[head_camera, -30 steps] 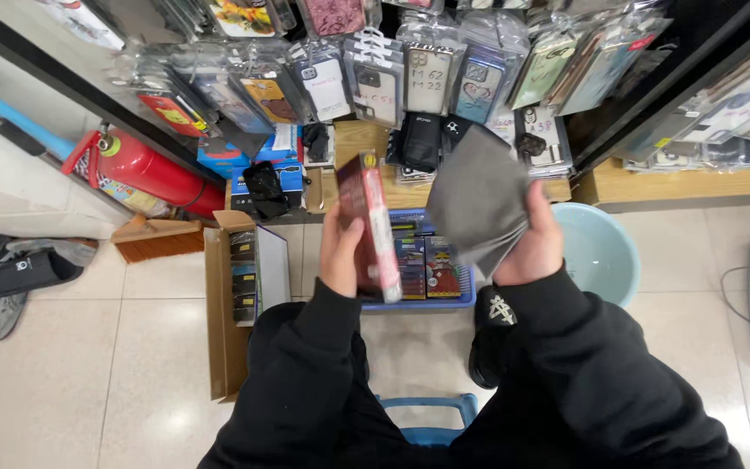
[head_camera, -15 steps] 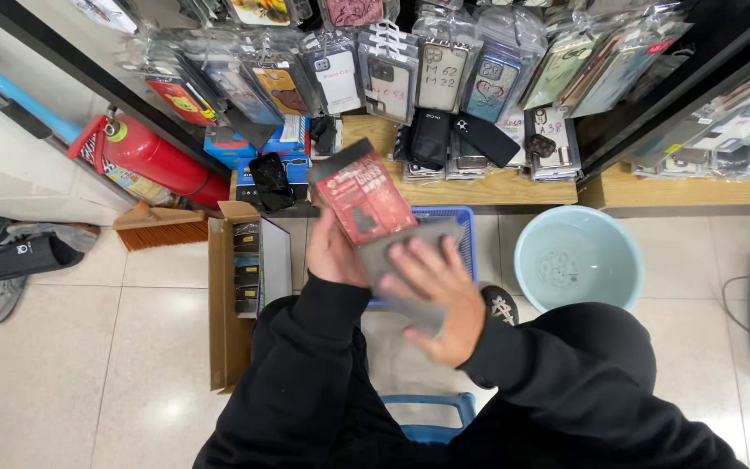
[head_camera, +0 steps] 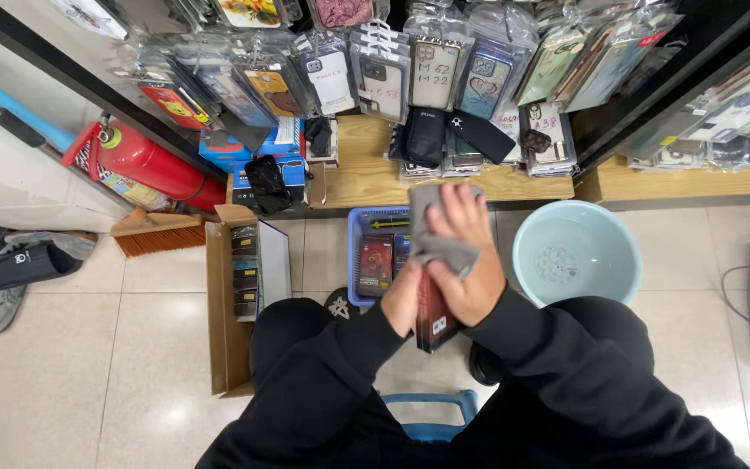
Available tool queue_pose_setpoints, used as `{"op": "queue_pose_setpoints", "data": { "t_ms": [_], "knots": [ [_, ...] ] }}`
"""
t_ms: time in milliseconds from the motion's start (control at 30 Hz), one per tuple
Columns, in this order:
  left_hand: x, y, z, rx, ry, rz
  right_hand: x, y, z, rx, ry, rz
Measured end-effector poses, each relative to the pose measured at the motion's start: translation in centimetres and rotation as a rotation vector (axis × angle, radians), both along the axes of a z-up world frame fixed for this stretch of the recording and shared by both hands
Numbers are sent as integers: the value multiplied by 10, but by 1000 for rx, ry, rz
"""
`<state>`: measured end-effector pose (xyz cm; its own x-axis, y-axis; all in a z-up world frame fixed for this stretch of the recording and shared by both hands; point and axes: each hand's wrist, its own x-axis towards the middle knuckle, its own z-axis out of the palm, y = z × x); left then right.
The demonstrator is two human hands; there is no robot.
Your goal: The person wipes a red and black product box with a gray cloth, then places it into a blue basket. They then pick up a stack of white packets, fan them out, and place them in the basket. Finally, they open one packet to reveal a black smartphone, which they inspect.
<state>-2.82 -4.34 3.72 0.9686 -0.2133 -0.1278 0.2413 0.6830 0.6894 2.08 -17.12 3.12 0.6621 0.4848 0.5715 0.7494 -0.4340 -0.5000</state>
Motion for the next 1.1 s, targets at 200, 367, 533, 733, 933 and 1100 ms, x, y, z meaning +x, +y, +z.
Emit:
{"op": "queue_pose_setpoints", "data": {
  "t_ms": [200, 367, 533, 733, 933, 1100],
  "knots": [
    [-2, 10, -20, 515, -410, -17, 14, 0, 55, 587, 329, -42],
    [7, 26, 2, 877, -743, 187, 2, 1, 77, 635, 224, -70],
    [3, 26, 7, 897, -798, 214, -17, -10, 40, 555, 132, 48],
    [-1, 22, 21, 897, -869, 225, -11, -5, 57, 606, 120, -38],
    [5, 25, 12, 986, -945, 256, -30, -4, 47, 638, 135, 50],
    [-6, 19, 20, 949, -992, 259, -12, 3, 70, 651, 96, -5]
  ]
}}
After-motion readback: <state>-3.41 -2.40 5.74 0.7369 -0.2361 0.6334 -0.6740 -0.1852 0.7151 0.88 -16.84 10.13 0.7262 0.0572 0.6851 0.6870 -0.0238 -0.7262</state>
